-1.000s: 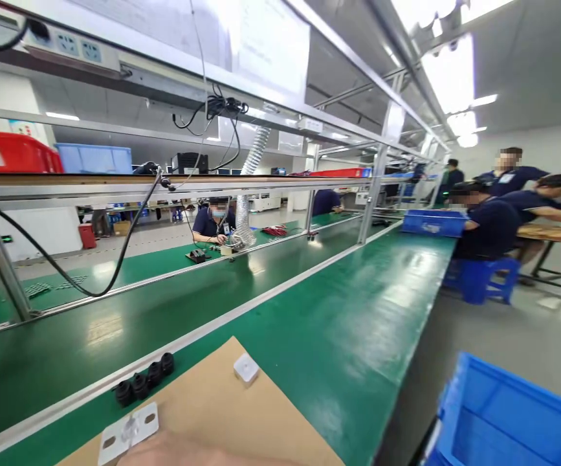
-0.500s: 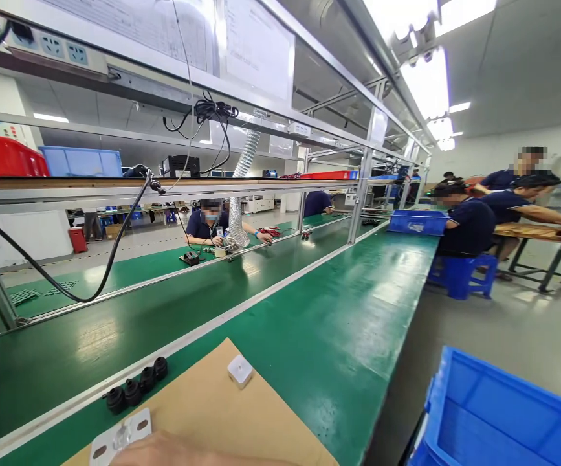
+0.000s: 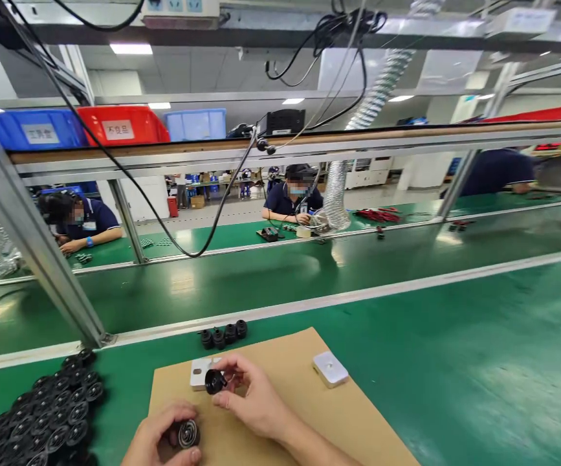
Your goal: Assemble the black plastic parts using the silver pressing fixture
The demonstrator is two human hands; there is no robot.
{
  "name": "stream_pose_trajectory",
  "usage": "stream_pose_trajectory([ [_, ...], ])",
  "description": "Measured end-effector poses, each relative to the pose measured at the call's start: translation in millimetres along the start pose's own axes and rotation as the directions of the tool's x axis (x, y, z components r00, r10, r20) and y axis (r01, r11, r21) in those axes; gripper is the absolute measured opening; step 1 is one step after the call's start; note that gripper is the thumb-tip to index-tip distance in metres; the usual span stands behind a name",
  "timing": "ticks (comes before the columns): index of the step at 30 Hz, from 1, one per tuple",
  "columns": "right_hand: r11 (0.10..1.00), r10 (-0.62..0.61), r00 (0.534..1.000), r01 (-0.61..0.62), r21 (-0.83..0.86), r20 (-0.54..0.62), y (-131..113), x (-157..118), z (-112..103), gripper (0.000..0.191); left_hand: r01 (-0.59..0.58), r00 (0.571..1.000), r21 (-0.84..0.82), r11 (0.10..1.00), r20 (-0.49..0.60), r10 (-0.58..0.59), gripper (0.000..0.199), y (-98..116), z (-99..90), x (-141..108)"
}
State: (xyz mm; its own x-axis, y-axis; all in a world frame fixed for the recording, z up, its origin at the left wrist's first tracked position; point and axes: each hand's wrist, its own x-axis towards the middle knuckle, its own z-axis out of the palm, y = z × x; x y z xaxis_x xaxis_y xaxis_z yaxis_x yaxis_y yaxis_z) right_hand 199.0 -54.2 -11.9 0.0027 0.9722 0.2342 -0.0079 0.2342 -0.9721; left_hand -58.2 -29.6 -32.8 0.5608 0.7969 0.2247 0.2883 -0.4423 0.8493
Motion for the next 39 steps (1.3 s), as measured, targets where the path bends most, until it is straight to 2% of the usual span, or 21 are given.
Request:
stream_pose_trajectory([
  [3,0.995,-0.014,0.999,0.019,-0.102,0.051,1,-6,3,0.035,0.149,0.988,-0.201,0.968,-0.006,-0.154,0.036,7,1.5,-1],
  [5,0.984,-0.058,0.993,0.073,-0.161,0.1,1,-10,5,0.032,0.222,0.972,-0.312,0.924,-0.005,-0.235,0.043,11,3.9,-4],
  [8,0.957,-0.172,0.966,0.211,-0.2,0.195,0,-15,8,0.035,0.235,0.957,-0.414,0.879,-0.056,-0.283,0.053,16,7.2,-6],
  [11,0.92,-0.278,0.923,0.336,-0.203,0.267,0,-19,11,0.04,0.163,0.974,-0.407,0.899,-0.08,-0.213,0.041,21,6.7,-6],
  [13,0.907,-0.307,0.91,0.369,-0.205,0.279,0,-20,14,0.039,0.105,0.986,-0.353,0.93,-0.084,-0.144,0.034,24,4.6,-5],
  [19,0.856,-0.389,0.874,0.459,-0.236,0.292,-2,-22,19,0.038,-0.002,0.992,-0.279,0.96,-0.125,-0.034,0.034,25,2.2,-6],
  [27,0.792,-0.459,0.829,0.545,-0.276,0.319,-2,-22,20,0.04,-0.088,0.992,-0.273,0.958,-0.107,0.061,0.036,25,3.9,-5],
  [33,0.72,-0.506,0.793,0.605,-0.34,0.339,-3,-20,17,0.035,-0.101,0.99,-0.27,0.958,-0.119,0.071,0.037,20,5.7,-9],
  [39,0.704,-0.511,0.786,0.615,-0.355,0.348,-3,-18,17,0.036,-0.09,0.99,-0.286,0.954,-0.128,0.055,0.034,23,5.5,-9],
])
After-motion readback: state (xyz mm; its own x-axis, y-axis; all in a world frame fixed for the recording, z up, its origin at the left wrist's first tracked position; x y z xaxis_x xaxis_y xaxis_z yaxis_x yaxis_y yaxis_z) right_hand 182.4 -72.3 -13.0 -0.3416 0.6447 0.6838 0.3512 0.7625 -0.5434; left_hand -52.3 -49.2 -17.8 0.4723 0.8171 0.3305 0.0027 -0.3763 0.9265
